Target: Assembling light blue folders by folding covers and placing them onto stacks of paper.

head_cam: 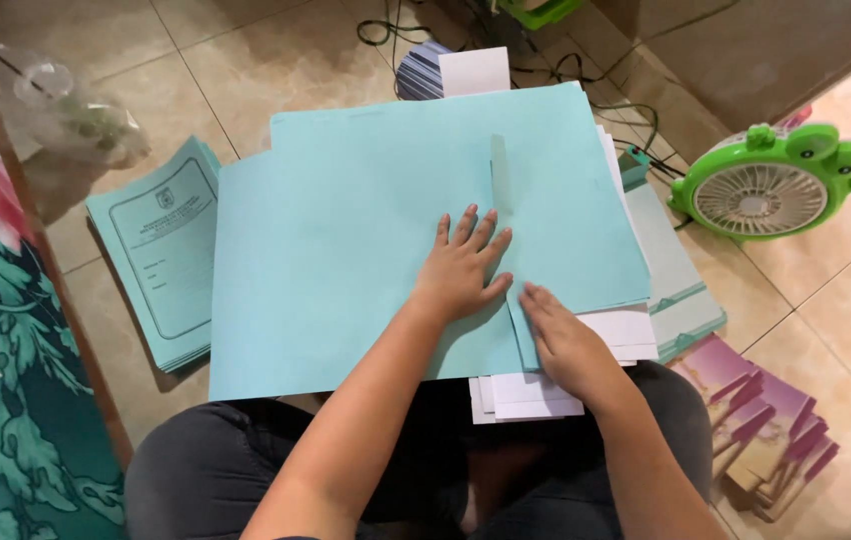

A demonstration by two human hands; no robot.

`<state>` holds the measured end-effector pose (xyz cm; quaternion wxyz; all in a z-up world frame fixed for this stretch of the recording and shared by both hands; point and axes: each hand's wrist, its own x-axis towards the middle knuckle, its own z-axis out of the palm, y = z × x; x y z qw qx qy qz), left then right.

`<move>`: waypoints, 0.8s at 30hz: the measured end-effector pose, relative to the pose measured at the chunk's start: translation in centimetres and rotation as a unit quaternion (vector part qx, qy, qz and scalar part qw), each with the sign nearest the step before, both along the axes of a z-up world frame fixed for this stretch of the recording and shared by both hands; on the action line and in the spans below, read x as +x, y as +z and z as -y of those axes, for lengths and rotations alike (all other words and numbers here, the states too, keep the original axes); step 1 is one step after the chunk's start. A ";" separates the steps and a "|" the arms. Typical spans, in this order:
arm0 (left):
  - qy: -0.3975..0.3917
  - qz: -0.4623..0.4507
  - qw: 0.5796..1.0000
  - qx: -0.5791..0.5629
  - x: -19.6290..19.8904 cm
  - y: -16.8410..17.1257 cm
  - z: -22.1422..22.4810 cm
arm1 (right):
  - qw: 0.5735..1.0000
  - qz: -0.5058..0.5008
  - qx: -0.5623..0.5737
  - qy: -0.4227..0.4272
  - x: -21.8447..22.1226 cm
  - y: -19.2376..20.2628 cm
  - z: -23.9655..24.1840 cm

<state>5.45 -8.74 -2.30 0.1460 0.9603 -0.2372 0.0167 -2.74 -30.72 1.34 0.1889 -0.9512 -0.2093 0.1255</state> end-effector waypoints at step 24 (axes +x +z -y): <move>0.057 -0.024 0.998 -0.033 1.0 -1.4 0.6 | 0.970 0.174 -0.165 0.050 20.0 -6.3 -3.2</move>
